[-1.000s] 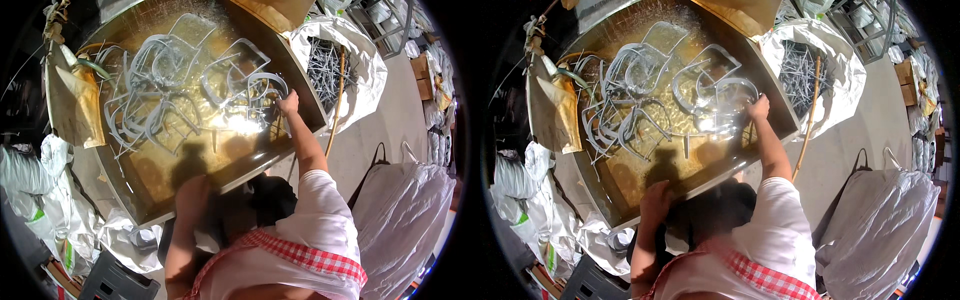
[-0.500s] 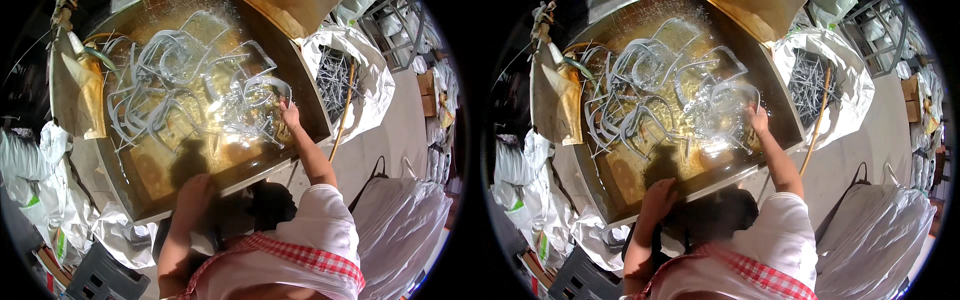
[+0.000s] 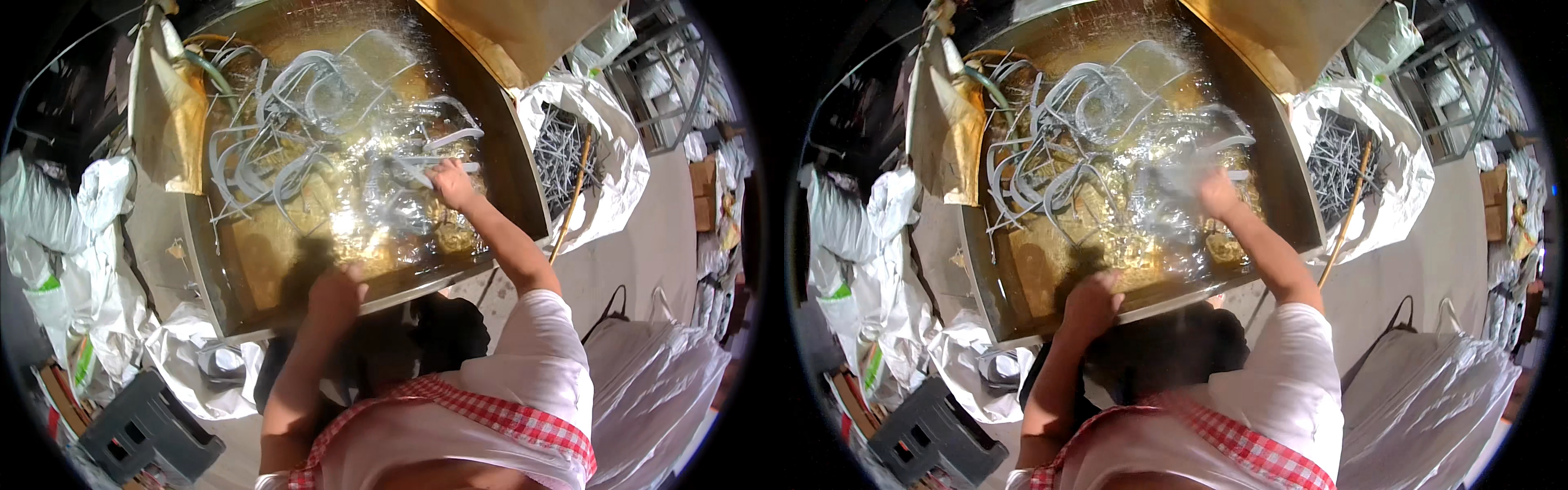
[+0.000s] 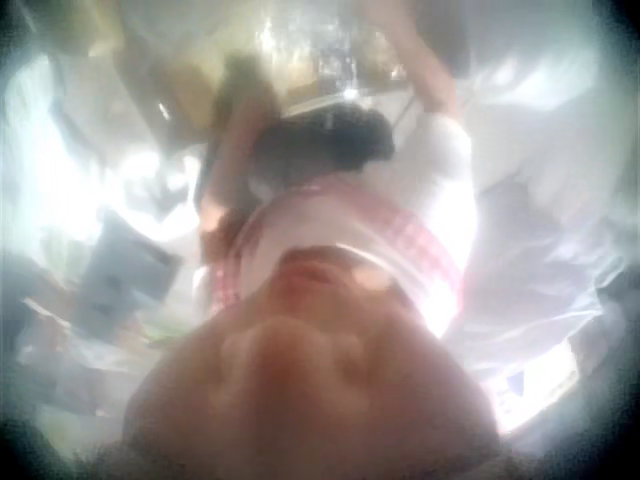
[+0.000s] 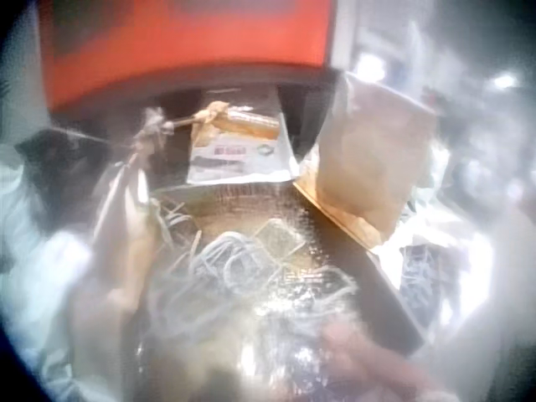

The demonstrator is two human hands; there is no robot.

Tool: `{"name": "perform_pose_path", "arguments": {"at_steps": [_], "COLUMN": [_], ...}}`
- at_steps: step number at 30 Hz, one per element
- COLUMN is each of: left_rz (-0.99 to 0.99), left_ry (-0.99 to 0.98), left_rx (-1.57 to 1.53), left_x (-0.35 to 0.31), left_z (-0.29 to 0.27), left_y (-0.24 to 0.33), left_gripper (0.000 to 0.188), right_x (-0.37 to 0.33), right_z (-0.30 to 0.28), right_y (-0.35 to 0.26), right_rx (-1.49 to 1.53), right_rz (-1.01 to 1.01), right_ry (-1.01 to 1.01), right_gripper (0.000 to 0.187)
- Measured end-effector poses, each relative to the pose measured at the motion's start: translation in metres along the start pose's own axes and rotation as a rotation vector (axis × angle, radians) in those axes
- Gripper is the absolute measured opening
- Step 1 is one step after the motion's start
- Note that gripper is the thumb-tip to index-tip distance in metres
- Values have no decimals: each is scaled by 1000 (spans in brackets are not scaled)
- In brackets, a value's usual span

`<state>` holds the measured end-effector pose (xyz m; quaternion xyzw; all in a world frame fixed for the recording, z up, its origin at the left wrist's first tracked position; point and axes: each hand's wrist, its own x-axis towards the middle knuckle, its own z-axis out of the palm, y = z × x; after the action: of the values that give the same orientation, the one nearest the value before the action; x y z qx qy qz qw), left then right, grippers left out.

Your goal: The person picks up grey curved plastic parts from a water bath, shakes them to remove excess water, and places them into a white bag. The person also uses a wooden pole to move parts in the water and then moves to a machine where they wipe different sections of a red panel.

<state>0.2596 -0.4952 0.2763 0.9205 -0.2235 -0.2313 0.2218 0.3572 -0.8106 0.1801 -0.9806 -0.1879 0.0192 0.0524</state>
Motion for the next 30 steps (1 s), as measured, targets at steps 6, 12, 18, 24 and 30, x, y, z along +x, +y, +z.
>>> {"name": "perform_pose_path", "arguments": {"at_steps": [6,12,18,24,30], "left_rz": [61,156,176,-7,-107], "left_ry": [731,307,375,475,497], "left_rx": [11,-495,-614,-1330,-1560], "left_x": [5,0,-11,-21,-33], "left_z": [-38,-59,-35,-64,-62], "left_y": [2,-35,-33,-38,-65], "left_gripper": [66,39,33,30,31], "right_x": [18,36,56,69,47], "right_z": [-125,-177,-179,-171,-149], "right_y": [-92,-140,-170,-163,-115], "right_rx": [165,301,346,420,757], "right_rz": [-417,-606,-661,-228,438], "right_ry": [48,58,70,88,218], "right_gripper": [17,23,33,50,24]}}
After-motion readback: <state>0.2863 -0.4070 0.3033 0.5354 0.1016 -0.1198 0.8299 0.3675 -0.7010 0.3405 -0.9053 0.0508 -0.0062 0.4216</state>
